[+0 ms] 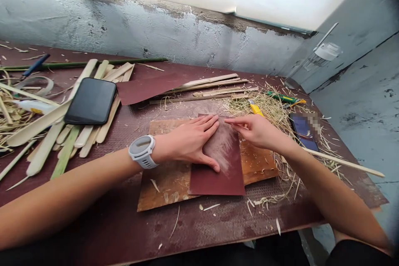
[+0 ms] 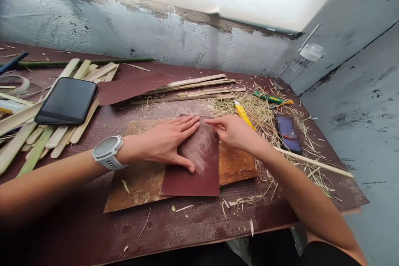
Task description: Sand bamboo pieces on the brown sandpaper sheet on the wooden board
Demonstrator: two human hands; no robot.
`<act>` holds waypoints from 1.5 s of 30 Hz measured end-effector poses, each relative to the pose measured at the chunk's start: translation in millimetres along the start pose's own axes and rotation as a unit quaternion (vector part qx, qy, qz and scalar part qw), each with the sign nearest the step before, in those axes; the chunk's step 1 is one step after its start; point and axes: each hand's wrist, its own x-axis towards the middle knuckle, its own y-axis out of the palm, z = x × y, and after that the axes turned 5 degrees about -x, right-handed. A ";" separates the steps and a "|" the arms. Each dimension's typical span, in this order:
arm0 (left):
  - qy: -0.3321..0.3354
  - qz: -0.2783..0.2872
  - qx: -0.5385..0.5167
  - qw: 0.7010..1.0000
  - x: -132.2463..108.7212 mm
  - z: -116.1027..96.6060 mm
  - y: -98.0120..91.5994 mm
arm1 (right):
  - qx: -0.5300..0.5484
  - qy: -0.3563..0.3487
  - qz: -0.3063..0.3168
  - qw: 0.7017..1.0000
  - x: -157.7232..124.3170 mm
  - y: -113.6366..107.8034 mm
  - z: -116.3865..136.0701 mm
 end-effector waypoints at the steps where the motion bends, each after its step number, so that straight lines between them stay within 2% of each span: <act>1: 0.007 0.027 -0.008 1.000 -2.0 3.1 -5.7 | 0.035 -0.004 -0.004 0.999 -7.3 -3.2 -1.8; 4: 0.027 0.107 -0.035 0.993 -11.3 12.6 -24.8 | 0.096 0.006 0.000 0.995 -38.3 -12.0 -3.3; 7: 0.056 0.123 -0.042 0.990 -21.8 19.0 -40.3 | 0.107 0.021 0.008 0.994 -63.6 -15.3 0.8; 11: 0.099 0.132 0.008 0.986 -28.0 21.7 -48.6 | 0.123 0.001 0.017 0.992 -75.7 -13.3 7.7; 13: 0.104 0.112 0.028 0.988 -25.9 19.9 -47.1 | 0.119 -0.010 0.013 0.993 -76.9 -13.1 10.4; 16: 0.097 0.051 0.019 0.994 -18.8 7.5 -40.1 | 0.109 -0.020 0.007 0.994 -78.2 -14.4 13.7; 19: 0.015 -0.018 0.027 0.999 -13.2 -15.5 -31.5 | 0.102 -0.024 0.010 0.994 -79.9 -15.4 16.5; 21: -0.018 -0.028 0.056 0.998 -12.5 -28.7 -26.4 | 0.092 -0.022 0.010 0.996 -80.7 -14.8 18.2; 23: -0.003 -0.031 0.073 0.997 -13.4 -34.4 -22.1 | 0.071 -0.016 0.000 0.997 -81.2 -13.5 20.0; 28: 0.040 -0.025 0.048 0.998 -15.3 -24.7 -17.1 | -0.058 -0.023 -0.024 0.998 -81.3 -6.0 20.3; 33: 0.049 -0.033 0.032 0.998 -12.2 -21.8 -14.7 | -0.184 -0.036 -0.028 0.982 -81.1 5.8 12.0; 40: 0.043 -0.073 0.028 0.996 -4.8 -22.4 -2.8 | -0.254 -0.044 -0.020 0.966 -83.2 13.2 8.7; 45: 0.055 -0.085 0.035 0.994 -3.5 -20.6 -0.7 | -0.266 -0.082 -0.012 0.960 -87.4 12.2 12.6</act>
